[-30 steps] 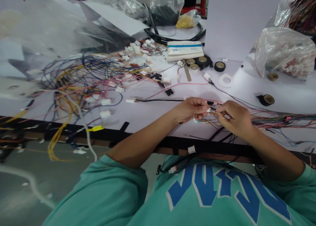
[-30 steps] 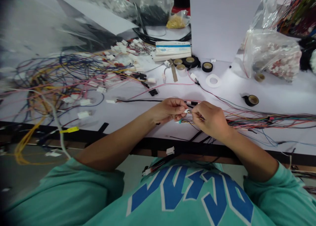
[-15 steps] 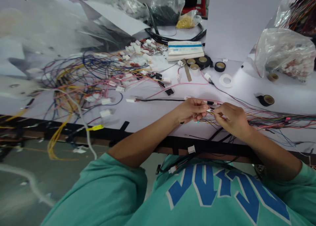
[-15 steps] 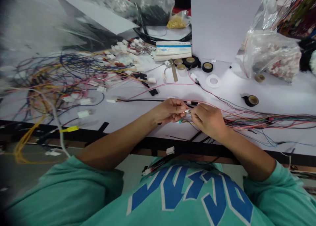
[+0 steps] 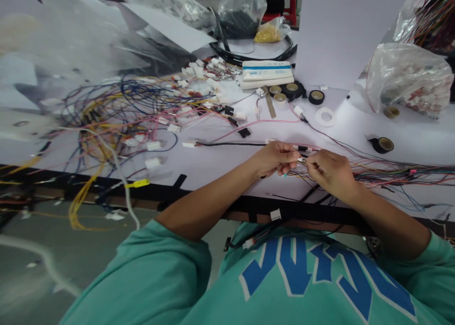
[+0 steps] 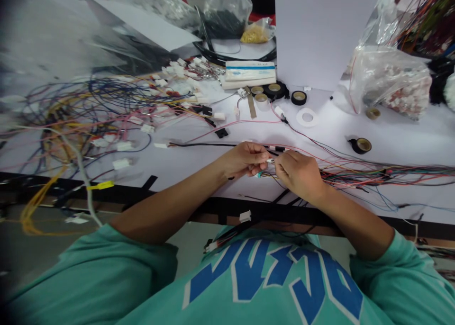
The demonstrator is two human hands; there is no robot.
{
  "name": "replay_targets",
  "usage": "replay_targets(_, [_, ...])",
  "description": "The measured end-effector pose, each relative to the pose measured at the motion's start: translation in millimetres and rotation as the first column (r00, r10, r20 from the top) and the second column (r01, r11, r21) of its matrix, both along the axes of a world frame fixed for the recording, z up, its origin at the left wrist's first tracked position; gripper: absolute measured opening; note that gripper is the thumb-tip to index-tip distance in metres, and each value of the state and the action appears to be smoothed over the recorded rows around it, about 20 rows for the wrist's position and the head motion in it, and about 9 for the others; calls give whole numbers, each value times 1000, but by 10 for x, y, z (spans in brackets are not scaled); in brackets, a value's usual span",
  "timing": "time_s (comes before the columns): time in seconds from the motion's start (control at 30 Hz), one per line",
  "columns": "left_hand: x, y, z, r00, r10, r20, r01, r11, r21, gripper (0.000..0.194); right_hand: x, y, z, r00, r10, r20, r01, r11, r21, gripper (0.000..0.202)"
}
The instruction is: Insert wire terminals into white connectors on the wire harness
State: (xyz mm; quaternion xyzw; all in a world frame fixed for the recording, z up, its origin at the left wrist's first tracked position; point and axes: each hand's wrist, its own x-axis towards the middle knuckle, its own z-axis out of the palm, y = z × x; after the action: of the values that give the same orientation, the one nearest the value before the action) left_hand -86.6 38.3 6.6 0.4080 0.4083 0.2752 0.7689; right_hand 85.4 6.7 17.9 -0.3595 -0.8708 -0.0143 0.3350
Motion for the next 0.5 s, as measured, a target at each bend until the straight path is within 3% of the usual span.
replay_targets(0.13, [15,-1,1,1000,5,27,-6,1000,26,29,1,0,3,1000,-1,-25,0,1000,-28,20])
replay_targets(0.4, [20,-2,-2,998,-40,-39,40,999,-9,23,0,6,-51,994,-14,107,3,995,102,25])
replay_targets(0.5, [22,-3,-17,998,-38,-42,38,999,2,23,-15,14,-46,999,14,36,-15,999,43,23])
